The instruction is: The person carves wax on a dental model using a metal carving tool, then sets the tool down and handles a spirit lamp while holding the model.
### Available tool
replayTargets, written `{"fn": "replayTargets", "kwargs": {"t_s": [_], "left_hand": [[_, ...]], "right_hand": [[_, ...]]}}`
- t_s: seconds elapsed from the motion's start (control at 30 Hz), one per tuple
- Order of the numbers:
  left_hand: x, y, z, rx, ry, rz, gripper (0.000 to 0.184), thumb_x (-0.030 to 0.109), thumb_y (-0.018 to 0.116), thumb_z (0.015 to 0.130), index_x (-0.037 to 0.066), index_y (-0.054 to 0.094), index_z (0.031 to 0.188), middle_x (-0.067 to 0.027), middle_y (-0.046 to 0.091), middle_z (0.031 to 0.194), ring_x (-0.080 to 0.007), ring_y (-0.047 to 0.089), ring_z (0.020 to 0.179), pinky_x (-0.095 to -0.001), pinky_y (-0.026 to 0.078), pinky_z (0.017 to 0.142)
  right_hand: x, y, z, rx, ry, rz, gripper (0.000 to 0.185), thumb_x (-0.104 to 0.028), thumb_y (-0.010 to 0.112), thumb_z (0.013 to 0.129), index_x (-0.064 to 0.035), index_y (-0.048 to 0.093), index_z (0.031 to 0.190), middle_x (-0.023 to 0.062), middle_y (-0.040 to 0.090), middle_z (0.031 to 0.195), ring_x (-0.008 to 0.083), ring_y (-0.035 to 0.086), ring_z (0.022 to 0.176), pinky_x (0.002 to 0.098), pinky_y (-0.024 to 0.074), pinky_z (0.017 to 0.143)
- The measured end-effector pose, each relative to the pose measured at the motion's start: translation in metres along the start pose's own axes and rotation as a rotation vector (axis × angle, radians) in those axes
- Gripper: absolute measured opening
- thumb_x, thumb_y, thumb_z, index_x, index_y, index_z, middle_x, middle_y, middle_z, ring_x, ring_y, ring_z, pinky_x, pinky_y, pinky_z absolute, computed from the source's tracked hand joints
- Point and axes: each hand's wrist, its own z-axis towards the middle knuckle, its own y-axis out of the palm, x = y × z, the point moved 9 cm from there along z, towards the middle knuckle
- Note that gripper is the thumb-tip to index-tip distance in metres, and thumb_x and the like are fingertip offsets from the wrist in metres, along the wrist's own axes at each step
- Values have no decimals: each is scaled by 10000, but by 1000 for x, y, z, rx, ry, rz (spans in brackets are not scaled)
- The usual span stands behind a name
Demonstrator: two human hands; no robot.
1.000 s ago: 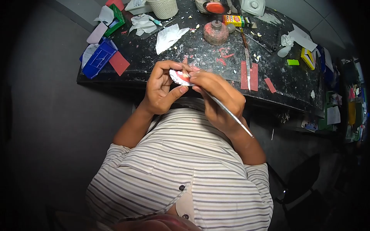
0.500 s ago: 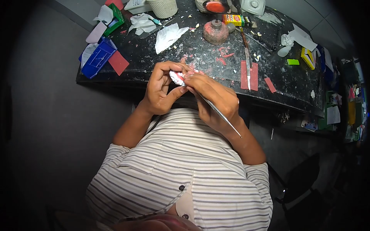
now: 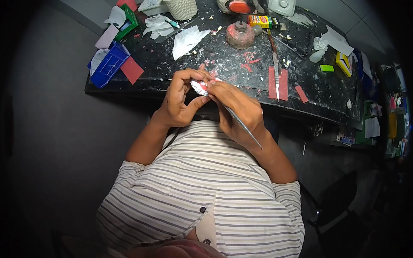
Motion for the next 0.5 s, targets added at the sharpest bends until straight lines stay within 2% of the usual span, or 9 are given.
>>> {"fn": "replayTargets", "kwargs": {"t_s": [0.07, 0.13, 0.27, 0.33, 0.37, 0.43, 0.47, 0.5], "left_hand": [[2, 0, 0, -19, 16, 99, 528, -90, 706, 855, -45, 436, 1306, -189, 610, 1209, -310, 641, 1193, -519, 369, 1204], [5, 4, 1, -65, 7, 152, 536, -142, 674, 864, -4, 416, 1314, -195, 594, 1244, -273, 603, 1233, -487, 339, 1199], [7, 6, 0, -77, 17, 184, 570, -147, 683, 851, -6, 409, 1331, -199, 594, 1256, -258, 592, 1242, -486, 347, 1191], [-8, -1, -1, 31, -153, -133, 524, -62, 672, 873, -29, 422, 1332, -170, 594, 1189, -257, 639, 1125, -455, 436, 1123], [-10, -1, -1, 32, -152, -133, 524, -62, 672, 873, -29, 422, 1332, -170, 594, 1189, -257, 639, 1125, -455, 436, 1123], [-25, 2, -3, 91, -309, -797, 516, 1, 639, 890, -14, 411, 1353, -152, 595, 1119, -211, 613, 1057, -384, 454, 1024], [-26, 4, -2, 124, -336, -879, 536, 80, 581, 882, -13, 384, 1372, -137, 585, 1025, -195, 583, 976, -345, 456, 929], [-27, 4, -2, 127, -336, -878, 536, 80, 581, 882, -13, 384, 1372, -137, 585, 1025, -195, 583, 976, -345, 456, 929]], "right_hand": [[2, 3, -2, -9, 0, -12, 302, 136, 733, 806, 47, 686, 1091, 188, 735, 1032, 340, 758, 941, 371, 614, 803], [4, 4, -2, 6, -15, -38, 280, 137, 719, 824, 51, 680, 1088, 196, 724, 1031, 343, 749, 916, 363, 606, 791], [11, 1, -3, 20, 10, 7, 234, 121, 685, 888, 57, 674, 1112, 195, 725, 1024, 310, 756, 904, 352, 604, 792], [29, -5, -9, 121, 205, 194, 180, 90, 660, 944, 61, 674, 1121, 178, 729, 1020, 264, 757, 899, 341, 603, 786], [27, -6, -10, 121, 204, 194, 180, 90, 660, 944, 61, 674, 1121, 178, 729, 1020, 264, 757, 899, 341, 603, 786], [44, -11, -19, 278, 433, 549, 141, 63, 664, 963, 66, 684, 1102, 171, 739, 1026, 229, 748, 883, 322, 597, 771], [45, -14, -18, 283, 459, 534, 106, 56, 698, 942, 66, 703, 1047, 167, 750, 1006, 226, 750, 876, 311, 593, 769], [47, -16, -16, 281, 460, 536, 106, 56, 698, 942, 66, 703, 1047, 167, 750, 1006, 226, 750, 876, 311, 593, 769]]}}
